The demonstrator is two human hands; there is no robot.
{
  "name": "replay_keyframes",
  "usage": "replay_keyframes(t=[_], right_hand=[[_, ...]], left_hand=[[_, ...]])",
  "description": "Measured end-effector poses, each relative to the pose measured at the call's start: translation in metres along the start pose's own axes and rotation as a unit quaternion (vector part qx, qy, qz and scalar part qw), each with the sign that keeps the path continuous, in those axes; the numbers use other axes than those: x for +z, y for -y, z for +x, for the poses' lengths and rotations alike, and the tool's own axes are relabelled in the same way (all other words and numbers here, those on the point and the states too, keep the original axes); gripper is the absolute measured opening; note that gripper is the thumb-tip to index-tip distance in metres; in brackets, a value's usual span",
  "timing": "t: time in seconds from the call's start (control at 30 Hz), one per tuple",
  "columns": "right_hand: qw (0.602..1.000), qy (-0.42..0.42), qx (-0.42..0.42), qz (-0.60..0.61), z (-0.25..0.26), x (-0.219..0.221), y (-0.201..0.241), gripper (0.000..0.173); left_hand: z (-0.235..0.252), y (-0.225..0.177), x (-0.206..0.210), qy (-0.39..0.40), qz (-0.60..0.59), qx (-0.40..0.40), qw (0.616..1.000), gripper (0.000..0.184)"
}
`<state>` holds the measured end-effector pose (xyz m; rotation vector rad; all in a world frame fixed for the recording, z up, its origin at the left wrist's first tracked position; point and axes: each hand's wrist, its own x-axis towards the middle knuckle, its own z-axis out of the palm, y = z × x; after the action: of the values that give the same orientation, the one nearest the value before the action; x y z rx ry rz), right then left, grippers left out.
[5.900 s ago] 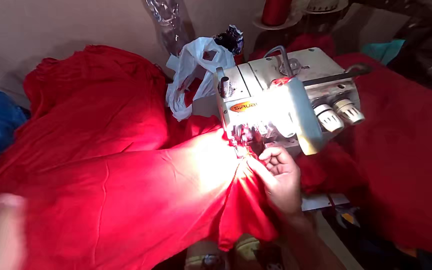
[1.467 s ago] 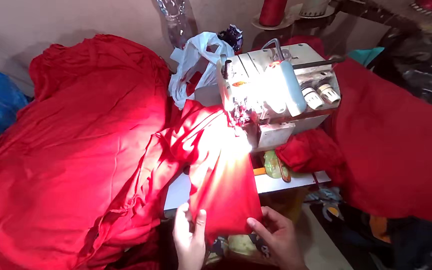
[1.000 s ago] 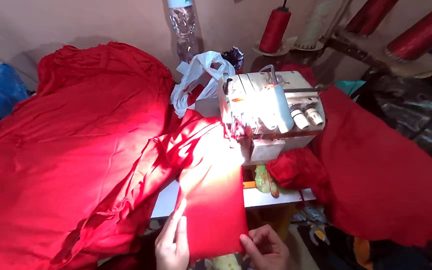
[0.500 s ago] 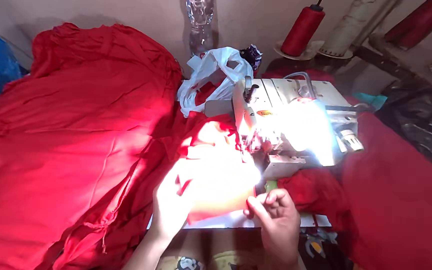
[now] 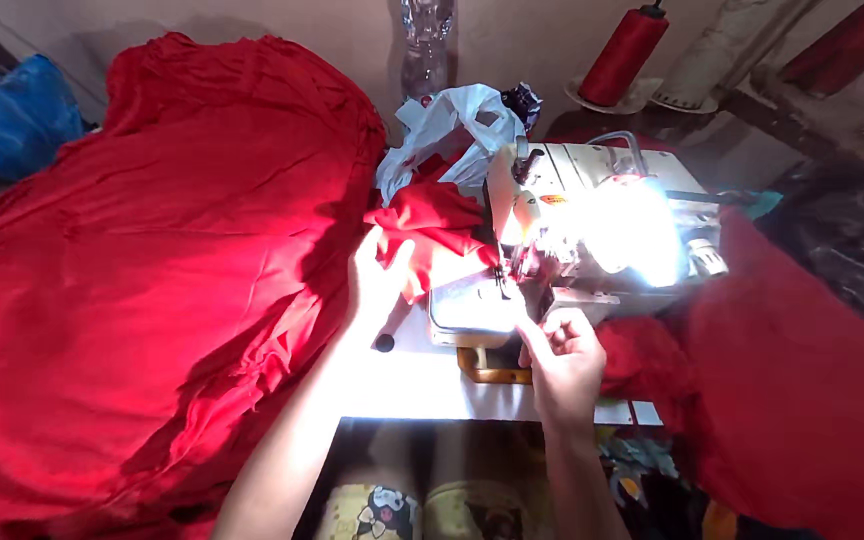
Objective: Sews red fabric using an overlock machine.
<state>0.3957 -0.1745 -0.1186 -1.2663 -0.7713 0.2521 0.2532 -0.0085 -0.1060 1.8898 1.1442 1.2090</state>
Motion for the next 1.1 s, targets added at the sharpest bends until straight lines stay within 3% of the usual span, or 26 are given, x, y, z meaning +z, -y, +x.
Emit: replay_keyframes(t=[0.1,0.2,0.33,0.43,0.5,0.57,0.63,0.7,0.83,0.93,1.03,1.1], right_hand=[[0.999,0.043,0.017,0.027,-0.020,-0.002,0.011,0.015],[0.992,0.121,0.037,0.022,-0.033,0.004,0.008,0.020],[0.991,0.134,0.022,-0.020,-0.046,0.014,-0.004,0.013],[0.991,0.079,-0.002,-0.112,-0.042,-0.004,-0.013,0.020],[0.980,0.037,-0.013,-0.197,-0.024,-0.023,-0.017,0.024],[0.974,0.007,-0.015,-0.227,-0.010,-0.032,-0.020,0.026],[0.982,-0.011,-0.025,-0.189,-0.013,-0.027,-0.018,0.026],[0.991,-0.007,-0.075,-0.107,-0.034,-0.016,-0.008,0.021],[0.981,0.059,-0.177,-0.055,-0.076,-0.013,0.019,0.020],[0.968,0.036,-0.221,-0.111,-0.066,-0.030,0.025,0.021],[0.982,0.043,-0.172,-0.070,-0.057,-0.031,0.015,0.017],[0.991,0.104,-0.087,-0.013,-0.054,-0.031,0.013,0.013]], left_hand=[[-0.045,0.003,-0.013,-0.080,-0.046,-0.014,0.996,0.067],[-0.118,-0.002,-0.021,-0.133,-0.088,0.043,0.986,0.071],[-0.210,-0.034,-0.003,-0.081,-0.141,-0.075,0.984,0.079],[-0.232,-0.031,0.006,-0.022,-0.236,-0.108,0.966,0.087],[-0.236,-0.014,0.007,-0.022,-0.224,-0.052,0.973,0.079],[-0.233,-0.007,0.003,-0.025,-0.175,0.016,0.984,0.053],[-0.219,-0.013,-0.001,-0.027,-0.133,0.108,0.985,0.028],[-0.195,-0.023,0.000,-0.043,-0.089,0.206,0.973,0.015],[-0.140,-0.034,0.004,0.029,0.006,0.338,0.941,0.047],[-0.118,-0.038,0.000,0.068,-0.011,0.387,0.919,0.048],[-0.113,-0.034,0.000,0.071,0.024,0.392,0.917,0.038],[-0.109,-0.030,0.000,0.047,0.066,0.343,0.936,0.027]])
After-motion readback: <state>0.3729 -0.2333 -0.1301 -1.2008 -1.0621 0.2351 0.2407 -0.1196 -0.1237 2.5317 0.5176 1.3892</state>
